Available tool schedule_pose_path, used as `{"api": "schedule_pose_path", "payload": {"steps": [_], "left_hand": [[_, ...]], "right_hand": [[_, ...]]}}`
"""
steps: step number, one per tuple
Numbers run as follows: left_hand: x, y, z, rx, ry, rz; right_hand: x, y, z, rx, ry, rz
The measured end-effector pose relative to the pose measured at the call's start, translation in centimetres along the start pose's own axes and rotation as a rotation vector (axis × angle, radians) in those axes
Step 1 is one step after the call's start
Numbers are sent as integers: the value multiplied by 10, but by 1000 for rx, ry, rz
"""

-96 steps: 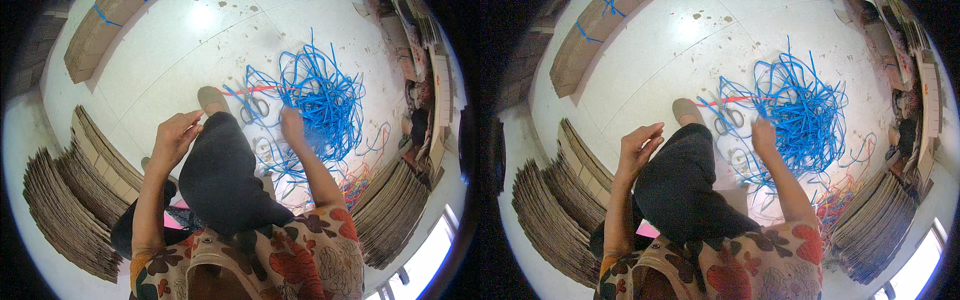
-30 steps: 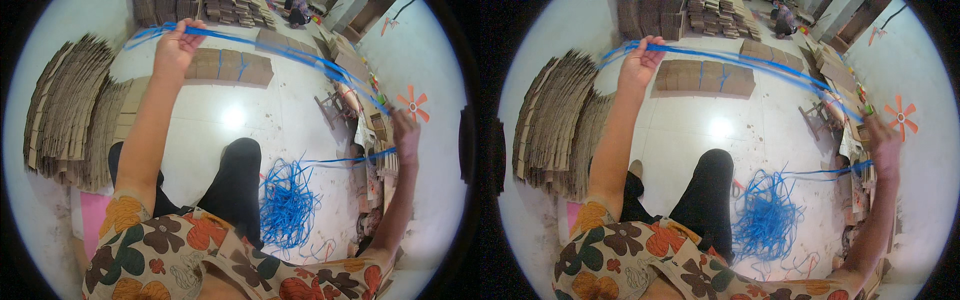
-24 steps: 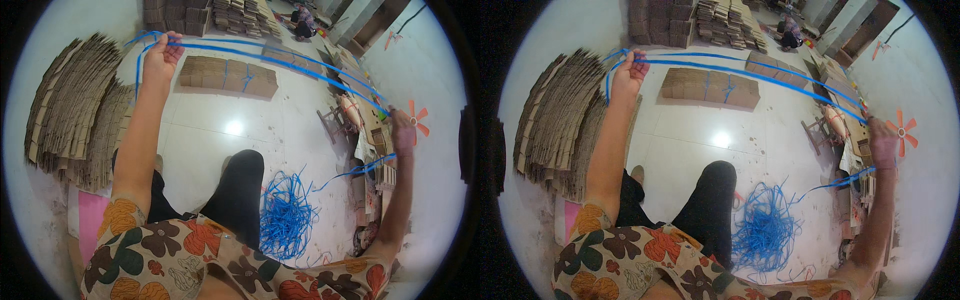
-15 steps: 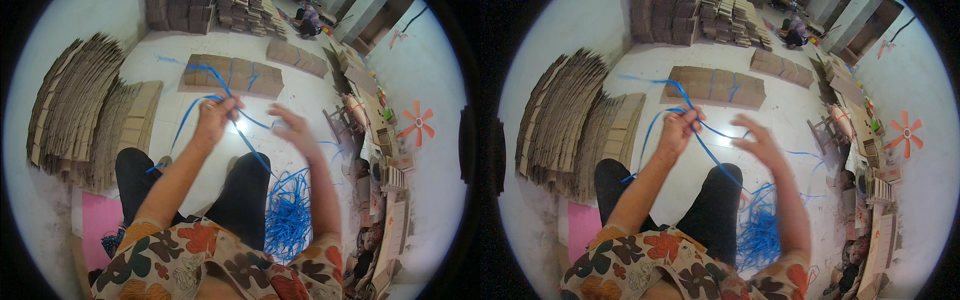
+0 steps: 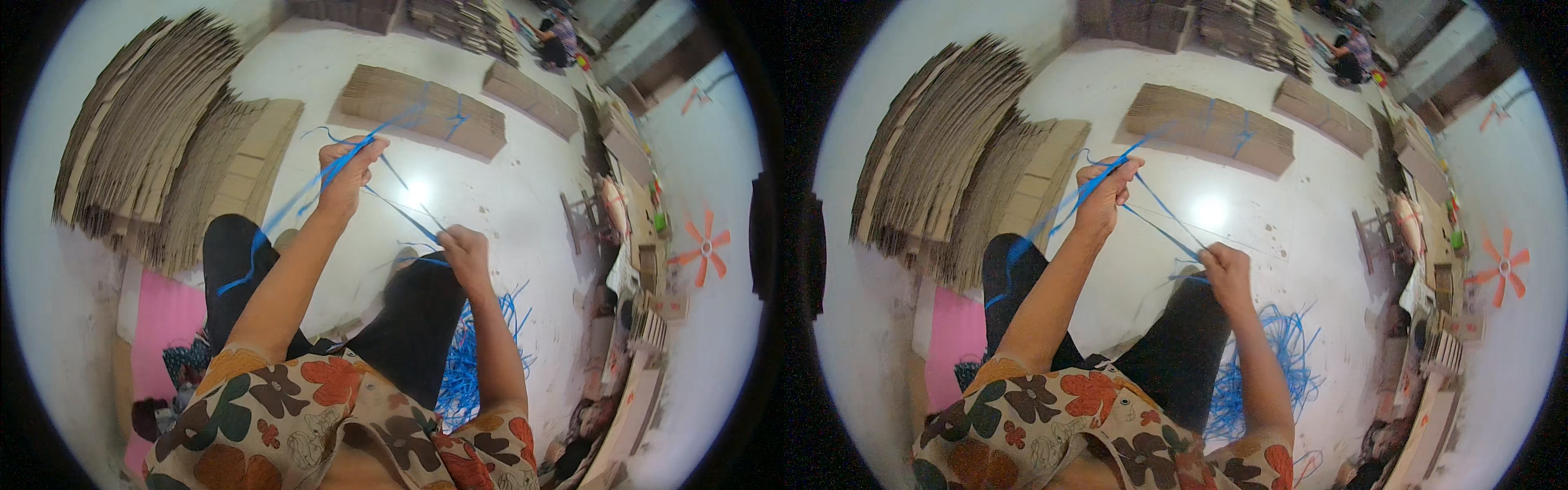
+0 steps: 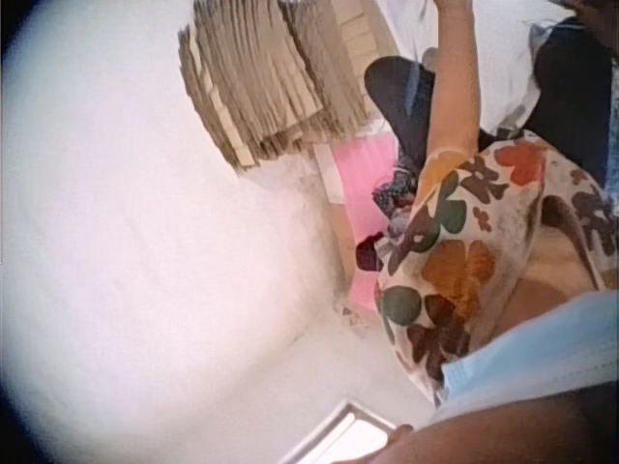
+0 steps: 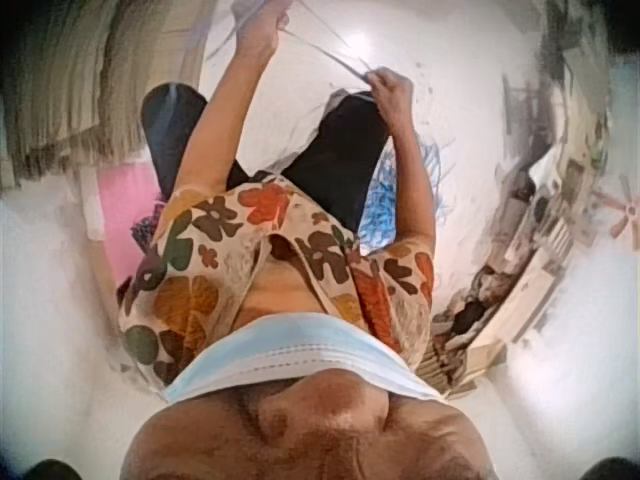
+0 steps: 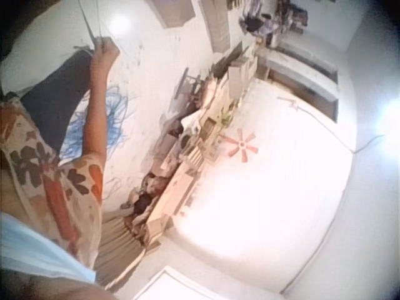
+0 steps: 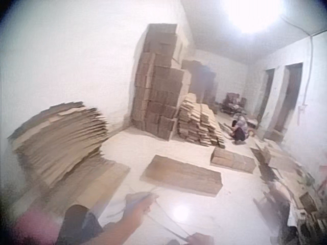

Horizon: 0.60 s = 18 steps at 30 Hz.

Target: The person gathers blue plastic straps, measures and cuts them, then wraps and ties them around stacks of flat cardboard pieces. They repeat this process to create multiple secured bundles.

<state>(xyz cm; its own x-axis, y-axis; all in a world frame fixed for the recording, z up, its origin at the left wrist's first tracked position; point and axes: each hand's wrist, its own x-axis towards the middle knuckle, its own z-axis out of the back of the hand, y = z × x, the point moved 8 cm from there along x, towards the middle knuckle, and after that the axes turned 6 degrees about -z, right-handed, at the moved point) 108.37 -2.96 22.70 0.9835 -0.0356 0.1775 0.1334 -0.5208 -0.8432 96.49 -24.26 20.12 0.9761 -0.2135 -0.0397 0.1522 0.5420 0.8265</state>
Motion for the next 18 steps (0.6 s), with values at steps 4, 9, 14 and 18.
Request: {"api": "schedule_pose_path", "payload": {"steps": [4,9,14,18], "left_hand": [[7,-9,21,-181,-53,70],[14,-28,36,-389,-77,56],[21,-54,61,-313,-150,-42],[25,-73,72,-304,-176,-125]], "right_hand": [[-3,4,11,-86,9,133],[2,-16,27,7,-24,85],[7,-13,30,-87,21,88],[6,-10,26,-92,46,110]]}}
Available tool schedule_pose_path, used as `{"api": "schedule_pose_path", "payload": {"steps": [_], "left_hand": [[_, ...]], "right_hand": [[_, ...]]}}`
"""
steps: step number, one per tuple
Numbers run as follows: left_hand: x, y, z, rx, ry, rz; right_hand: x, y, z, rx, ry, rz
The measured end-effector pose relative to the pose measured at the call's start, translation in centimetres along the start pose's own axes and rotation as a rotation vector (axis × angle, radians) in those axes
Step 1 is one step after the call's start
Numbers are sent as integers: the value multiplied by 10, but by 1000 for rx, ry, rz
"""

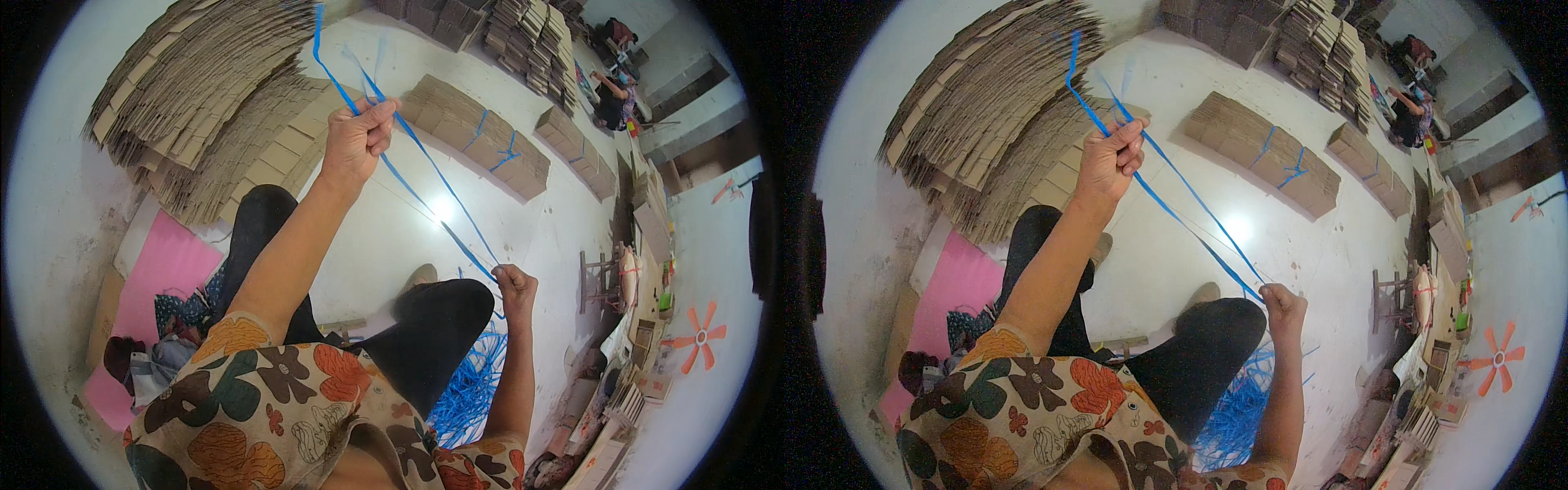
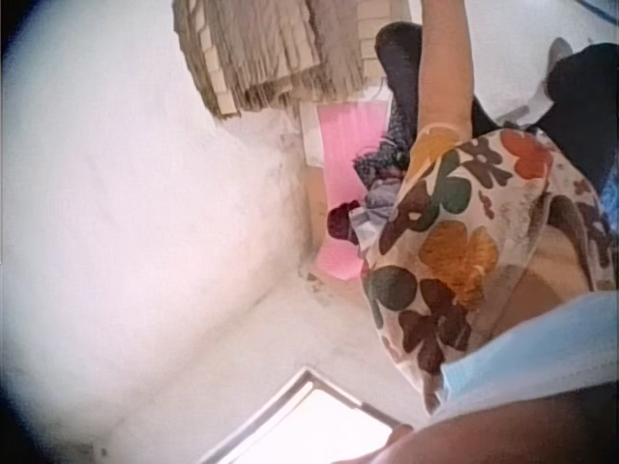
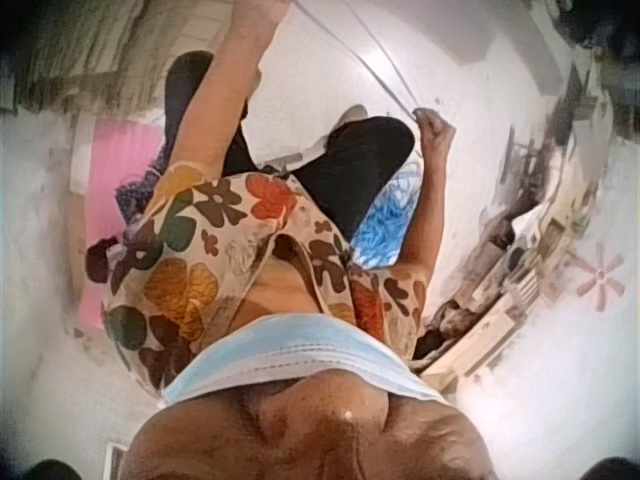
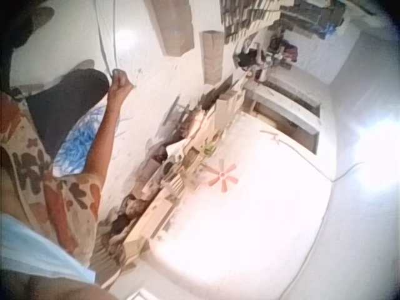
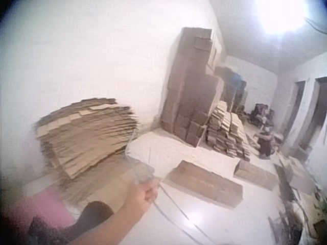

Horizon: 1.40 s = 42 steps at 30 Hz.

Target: The person gathers blue plastic straps, measures and cuts them, then wraps and ties them around stacks of flat cardboard pieces. They repeat this process to create multiple secured bundles.

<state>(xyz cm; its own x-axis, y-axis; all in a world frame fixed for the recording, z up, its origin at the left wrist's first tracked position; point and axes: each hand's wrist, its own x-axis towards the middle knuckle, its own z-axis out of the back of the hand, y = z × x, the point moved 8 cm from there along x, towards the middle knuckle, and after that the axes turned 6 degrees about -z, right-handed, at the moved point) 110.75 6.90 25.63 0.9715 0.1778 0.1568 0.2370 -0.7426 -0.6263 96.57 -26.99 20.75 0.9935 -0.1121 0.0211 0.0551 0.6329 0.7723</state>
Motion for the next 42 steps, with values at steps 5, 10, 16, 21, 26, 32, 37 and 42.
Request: {"api": "schedule_pose_path", "payload": {"steps": [5,10,16,21,26,32,37,42], "left_hand": [[6,-16,6,-27,-33,-37],[8,-27,7,-82,32,-21],[20,-44,23,-115,-6,-52],[28,-51,34,-12,4,-62],[39,-31,63,50,-71,-64],[53,-14,95,27,-135,-87],[62,-5,98,151,-150,-75],[70,0,104,297,-126,-35]], "right_hand": [[-2,-6,2,-38,-5,-4],[-1,1,-5,-18,23,-13],[1,-17,0,-151,22,28],[1,-46,22,-288,26,-11],[11,-62,50,-190,-1,-141],[16,-90,85,-494,-50,-78],[19,-111,92,-498,-34,-111],[19,-113,84,-460,32,-174]]}}
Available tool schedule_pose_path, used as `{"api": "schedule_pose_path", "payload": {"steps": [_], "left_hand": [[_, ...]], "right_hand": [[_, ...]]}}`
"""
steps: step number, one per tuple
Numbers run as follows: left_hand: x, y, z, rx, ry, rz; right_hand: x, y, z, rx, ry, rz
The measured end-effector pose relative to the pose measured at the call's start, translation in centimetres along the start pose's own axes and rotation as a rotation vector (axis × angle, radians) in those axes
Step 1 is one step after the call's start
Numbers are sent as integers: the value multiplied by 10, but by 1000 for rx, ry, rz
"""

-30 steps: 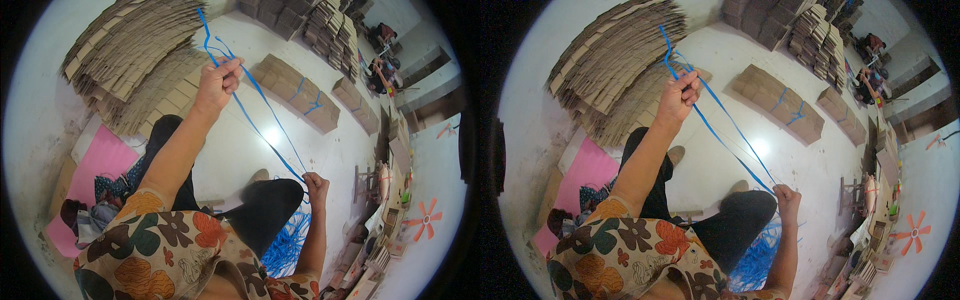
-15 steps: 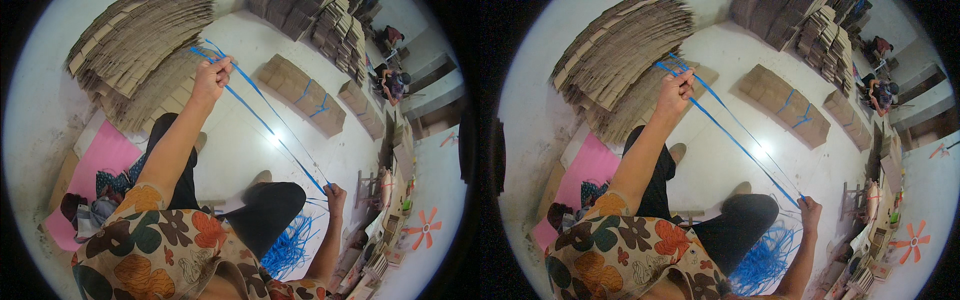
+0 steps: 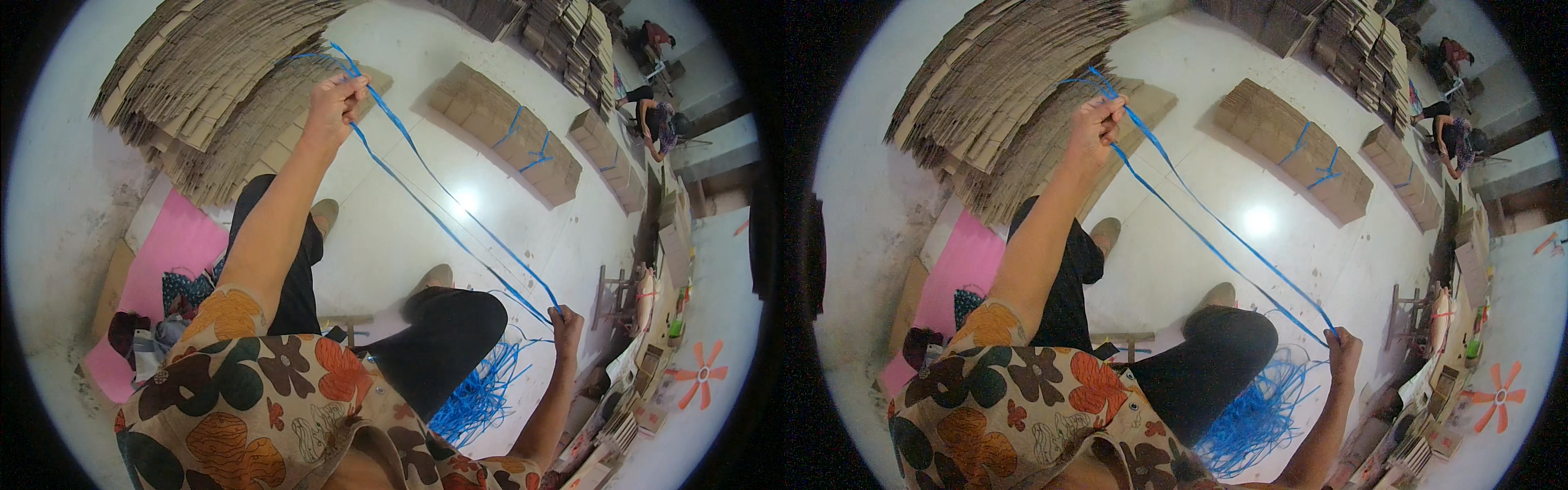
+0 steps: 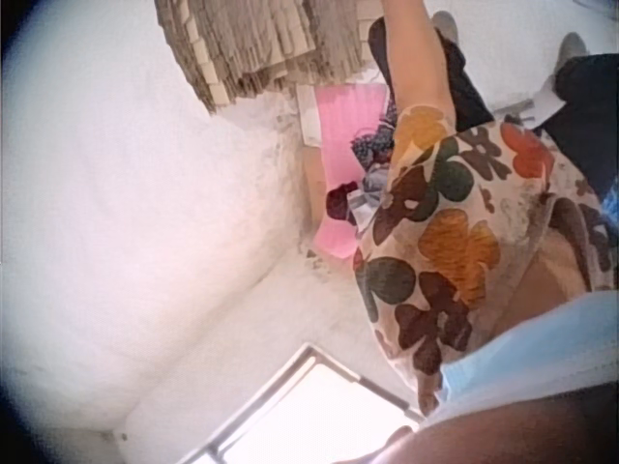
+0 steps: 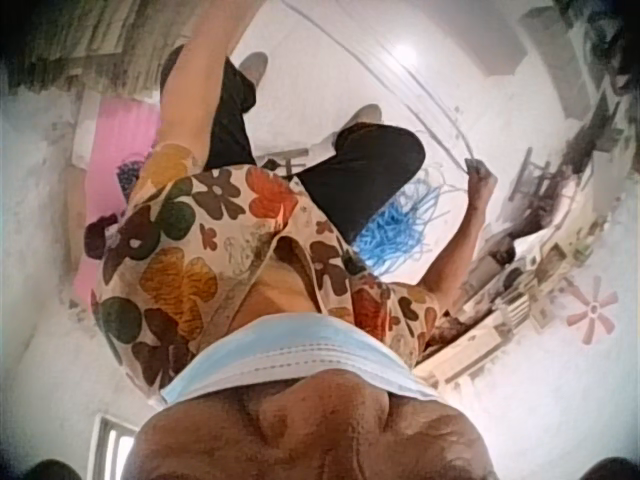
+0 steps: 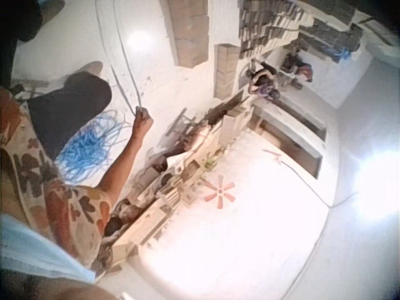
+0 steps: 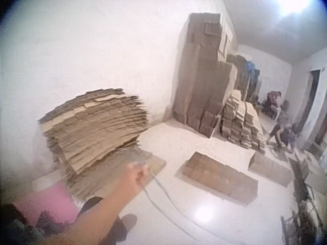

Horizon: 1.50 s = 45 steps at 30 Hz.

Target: The person gathers blue plastic straps, measures and cuts them, then wraps and ties them around stacks of flat cardboard pieces. They repeat this process to create multiple secured bundles.

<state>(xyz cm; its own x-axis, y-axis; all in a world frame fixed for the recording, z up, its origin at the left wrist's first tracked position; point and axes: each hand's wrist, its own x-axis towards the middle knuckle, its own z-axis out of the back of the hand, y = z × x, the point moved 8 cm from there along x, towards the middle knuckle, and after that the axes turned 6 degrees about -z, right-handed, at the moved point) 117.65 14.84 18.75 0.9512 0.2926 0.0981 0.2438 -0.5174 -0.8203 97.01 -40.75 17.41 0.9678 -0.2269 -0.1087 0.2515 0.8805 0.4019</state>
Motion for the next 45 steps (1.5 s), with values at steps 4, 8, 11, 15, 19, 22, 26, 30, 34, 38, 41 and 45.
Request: {"api": "schedule_pose_path", "payload": {"steps": [4,8,11,15,19,22,26,30,34,38,41,45], "left_hand": [[19,-2,16,57,35,29],[30,-15,27,5,52,4],[31,-16,33,10,16,-7],[27,-19,38,-61,-41,-4],[27,-21,47,-48,-18,-7],[25,-21,49,16,-13,8],[28,-11,52,189,-20,61],[39,12,74,410,-89,90],[54,65,106,497,-153,122],[73,117,137,689,-115,228],[66,178,147,680,-126,321],[52,249,177,727,-156,405]], "right_hand": [[1,-20,-7,-30,9,-6],[0,-31,-13,-115,-7,-24],[1,-33,-18,-190,1,-19],[1,-33,-20,-233,-11,-16],[-4,-33,-16,-256,-34,16],[-5,-36,-13,-292,-76,18],[-8,-36,-6,-407,-86,47],[-9,-79,25,-453,-149,28],[-19,-133,55,-571,-151,-133],[-6,-172,40,-635,-241,-59],[27,-221,-21,-576,51,-379],[61,-274,-113,-598,166,-521]]}}
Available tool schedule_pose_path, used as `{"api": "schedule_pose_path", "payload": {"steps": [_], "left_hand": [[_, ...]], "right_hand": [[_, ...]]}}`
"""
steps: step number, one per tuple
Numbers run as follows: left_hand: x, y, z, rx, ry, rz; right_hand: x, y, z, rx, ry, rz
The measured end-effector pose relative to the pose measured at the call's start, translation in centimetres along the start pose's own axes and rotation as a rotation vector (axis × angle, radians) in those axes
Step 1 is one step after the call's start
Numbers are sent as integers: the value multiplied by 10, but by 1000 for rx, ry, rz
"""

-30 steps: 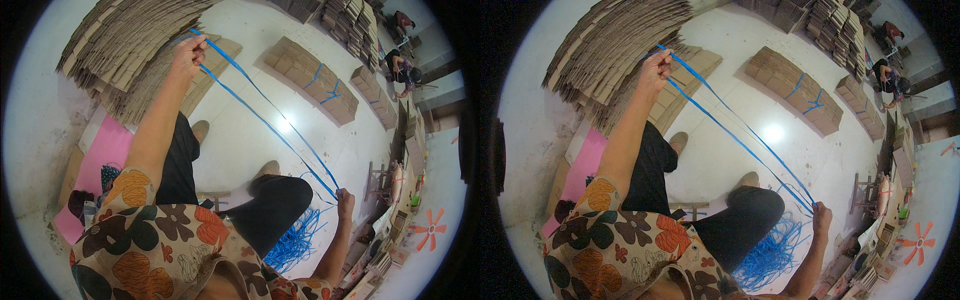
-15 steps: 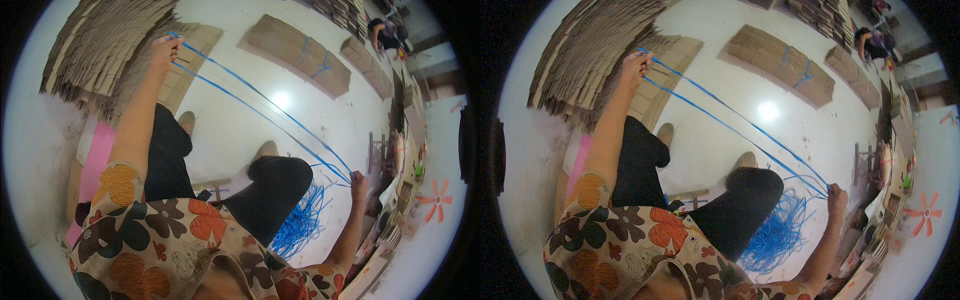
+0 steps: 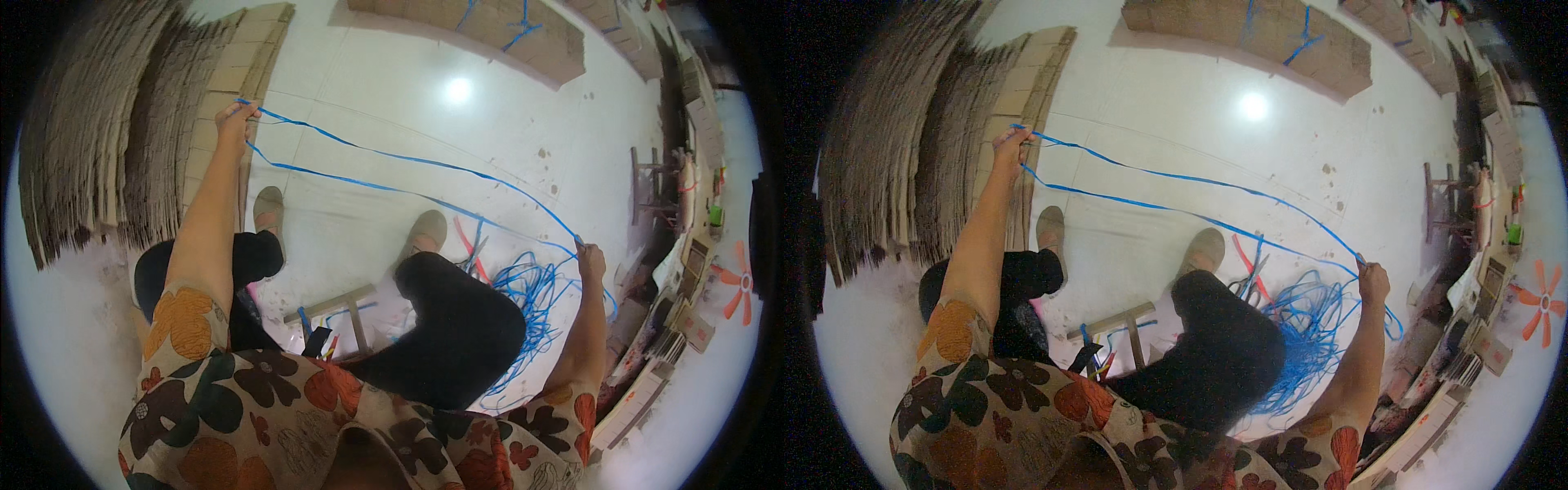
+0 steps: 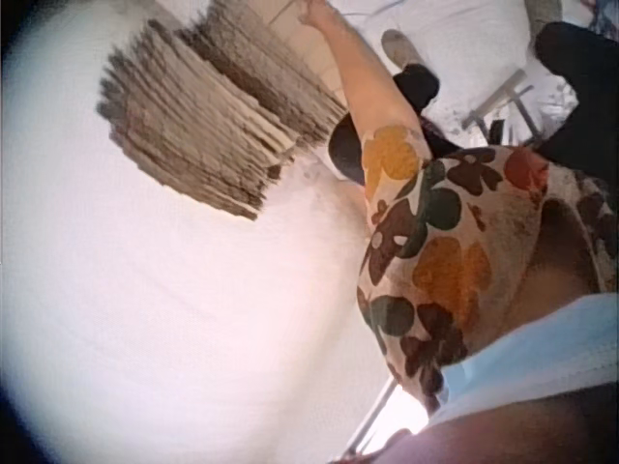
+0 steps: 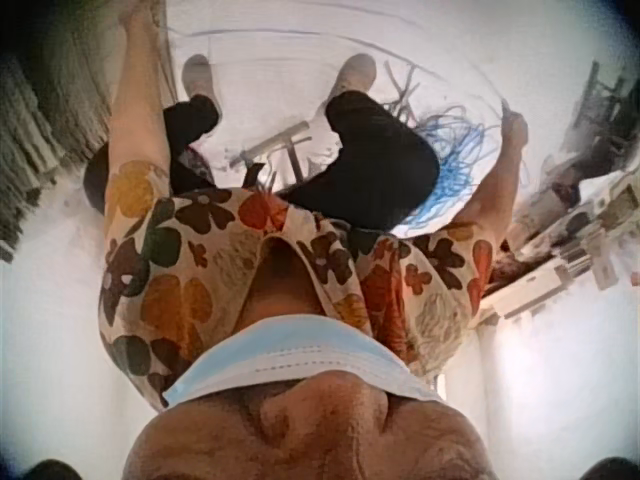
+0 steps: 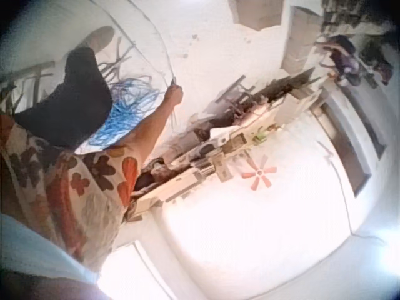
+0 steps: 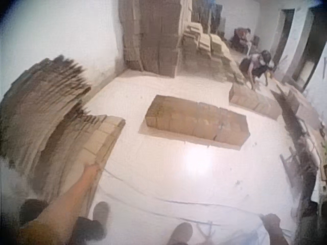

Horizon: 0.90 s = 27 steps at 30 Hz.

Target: The person gathers blue plastic straps, measures and cuts them, then wraps and ties them around stacks of flat cardboard pieces. They repeat this process to create multiple secured bundles.

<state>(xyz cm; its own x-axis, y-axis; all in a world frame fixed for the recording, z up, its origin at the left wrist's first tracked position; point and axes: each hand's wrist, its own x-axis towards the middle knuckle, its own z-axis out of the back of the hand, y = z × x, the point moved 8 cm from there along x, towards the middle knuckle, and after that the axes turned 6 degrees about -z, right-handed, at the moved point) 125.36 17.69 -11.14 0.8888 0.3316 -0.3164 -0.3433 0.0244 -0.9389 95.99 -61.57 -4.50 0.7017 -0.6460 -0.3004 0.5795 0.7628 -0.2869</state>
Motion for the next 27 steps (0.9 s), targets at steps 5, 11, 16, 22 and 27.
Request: {"api": "schedule_pose_path", "payload": {"steps": [5,11,16,22,27], "left_hand": [[41,68,-15,53,0,41],[72,85,-25,8,-57,61],[94,95,-47,131,37,24],[55,76,-48,1186,-286,-489],[-28,77,-149,1130,447,-1008]], "right_hand": [[67,36,-110,25,91,48],[107,97,-143,284,390,-236],[122,130,-126,124,164,-184],[87,184,-74,57,-495,338],[40,239,-119,192,-187,610]]}}
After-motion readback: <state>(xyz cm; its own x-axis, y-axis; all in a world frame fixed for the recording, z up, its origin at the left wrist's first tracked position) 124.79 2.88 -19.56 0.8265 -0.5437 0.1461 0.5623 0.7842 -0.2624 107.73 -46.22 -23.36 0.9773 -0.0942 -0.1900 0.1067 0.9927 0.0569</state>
